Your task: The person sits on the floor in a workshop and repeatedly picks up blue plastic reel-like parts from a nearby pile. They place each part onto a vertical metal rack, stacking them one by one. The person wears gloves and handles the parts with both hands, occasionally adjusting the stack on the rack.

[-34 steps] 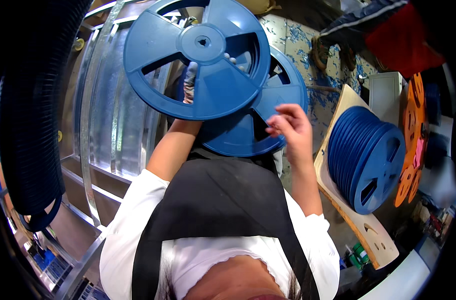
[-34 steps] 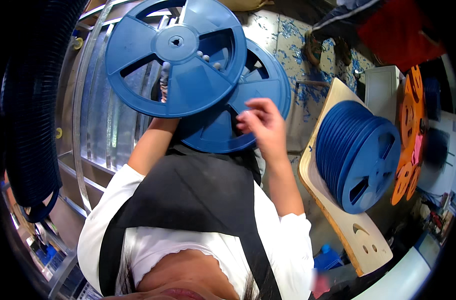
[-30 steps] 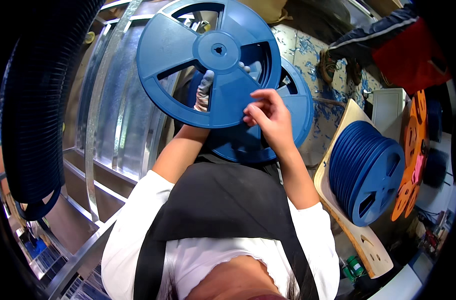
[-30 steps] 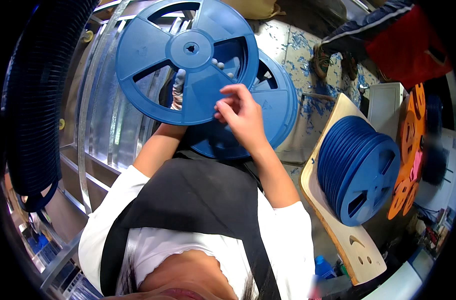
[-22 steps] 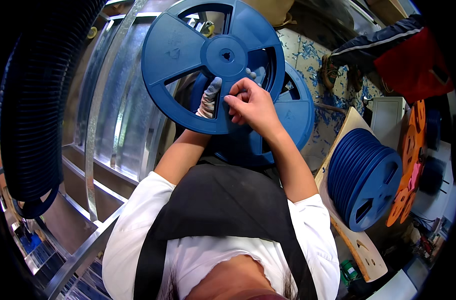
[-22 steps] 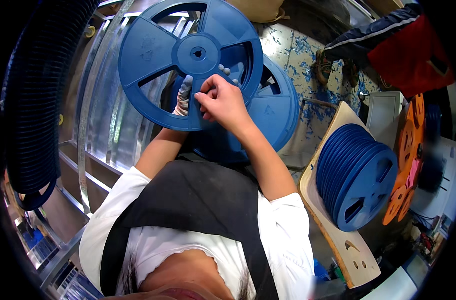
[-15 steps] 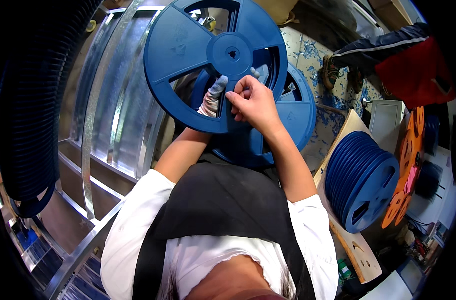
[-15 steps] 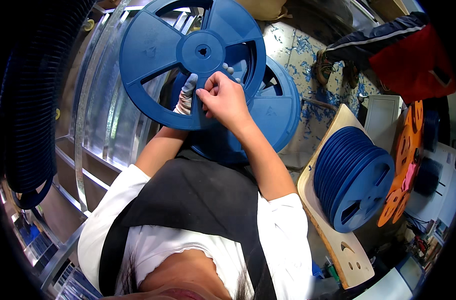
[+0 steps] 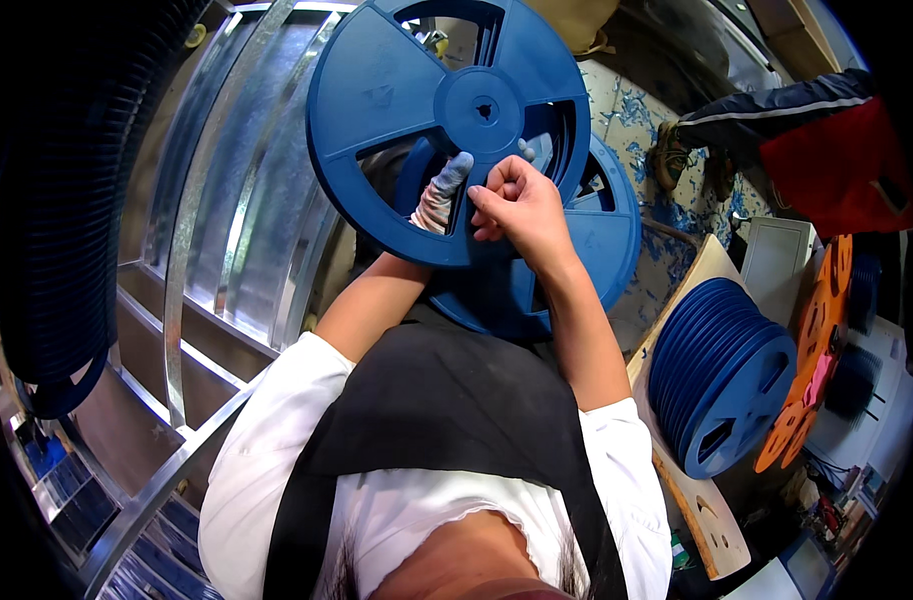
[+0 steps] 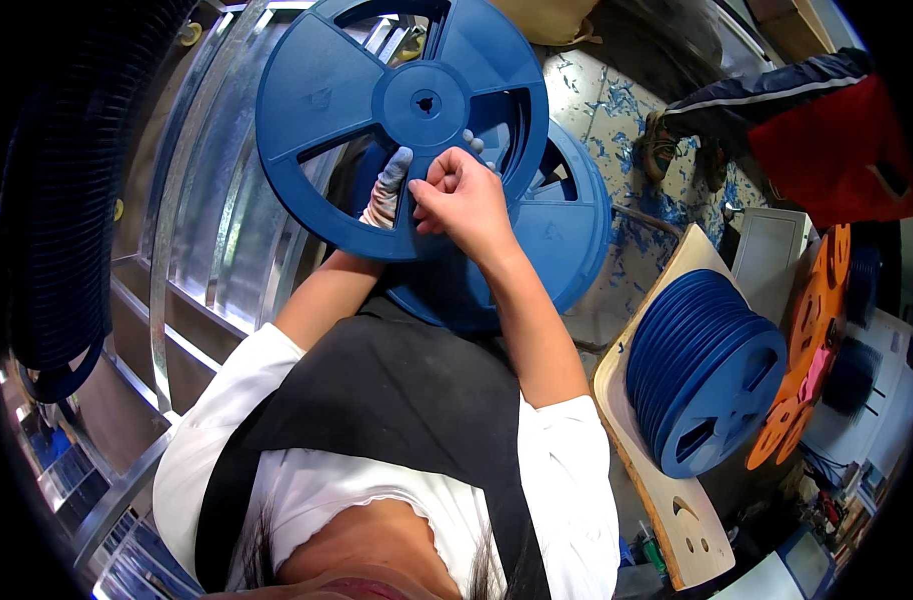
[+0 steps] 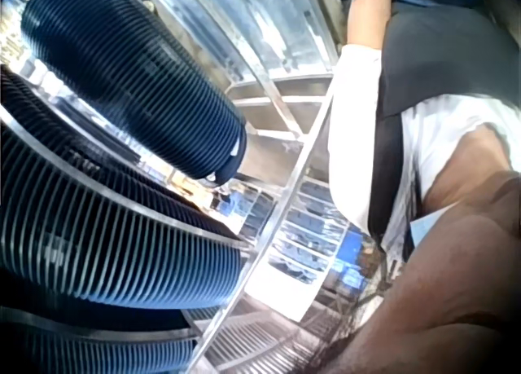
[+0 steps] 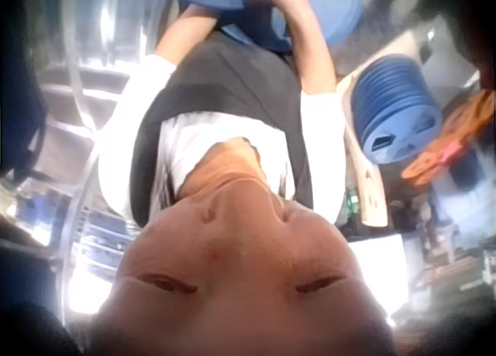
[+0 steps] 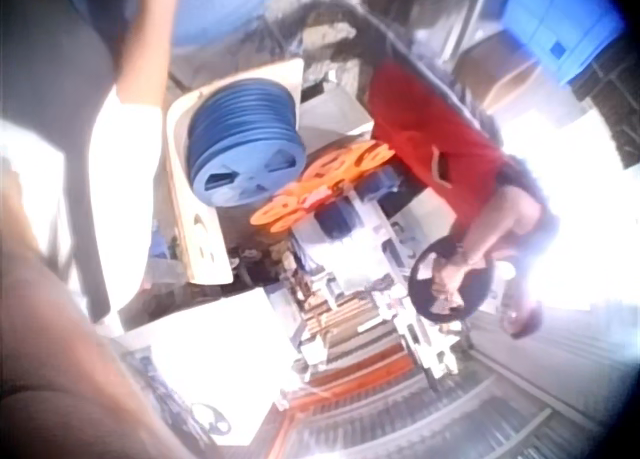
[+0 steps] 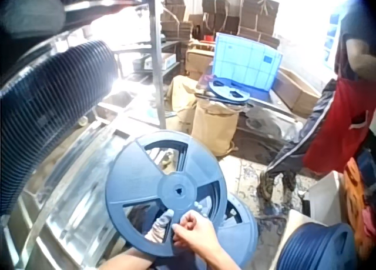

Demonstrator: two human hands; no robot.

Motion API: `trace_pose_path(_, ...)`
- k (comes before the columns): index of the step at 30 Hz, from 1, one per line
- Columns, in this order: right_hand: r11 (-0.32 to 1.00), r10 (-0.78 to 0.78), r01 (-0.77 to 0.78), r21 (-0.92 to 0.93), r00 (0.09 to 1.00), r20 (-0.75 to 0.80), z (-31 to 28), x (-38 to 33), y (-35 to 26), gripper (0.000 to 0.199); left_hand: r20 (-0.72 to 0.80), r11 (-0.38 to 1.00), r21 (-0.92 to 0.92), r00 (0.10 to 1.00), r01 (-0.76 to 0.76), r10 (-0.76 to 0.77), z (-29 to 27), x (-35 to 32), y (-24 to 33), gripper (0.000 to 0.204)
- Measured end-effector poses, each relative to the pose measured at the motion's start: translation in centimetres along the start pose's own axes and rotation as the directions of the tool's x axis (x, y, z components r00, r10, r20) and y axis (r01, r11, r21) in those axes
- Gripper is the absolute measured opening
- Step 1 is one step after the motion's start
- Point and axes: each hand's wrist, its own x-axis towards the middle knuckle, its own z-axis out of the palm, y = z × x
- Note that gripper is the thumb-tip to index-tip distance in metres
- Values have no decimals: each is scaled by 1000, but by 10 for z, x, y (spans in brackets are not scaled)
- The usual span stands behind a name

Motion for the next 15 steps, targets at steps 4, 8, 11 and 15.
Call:
trace_pose_path(4, 1000, -2, 2, -27, 1000, -19, 2, 0, 0, 19, -3, 1000, 5, 1000, -4, 4, 1, -1, 1, 73)
trace_pose_path(8, 1000, 1, -1, 1, 1000, -10, 0, -1, 0, 19, -5, 1000, 18, 1000, -7, 7, 0, -2, 3, 73)
trace_pose_path(11, 992, -43, 37, -118, 998, -50, 3, -3, -1, 18, -7, 1000, 30, 1000, -1, 1, 1, 0, 3, 73)
trace_pose_path(15, 973, -153, 166, 161, 984, -94, -21, -13, -2, 14, -3, 994, 86, 998, -65, 65, -3, 8, 3, 72)
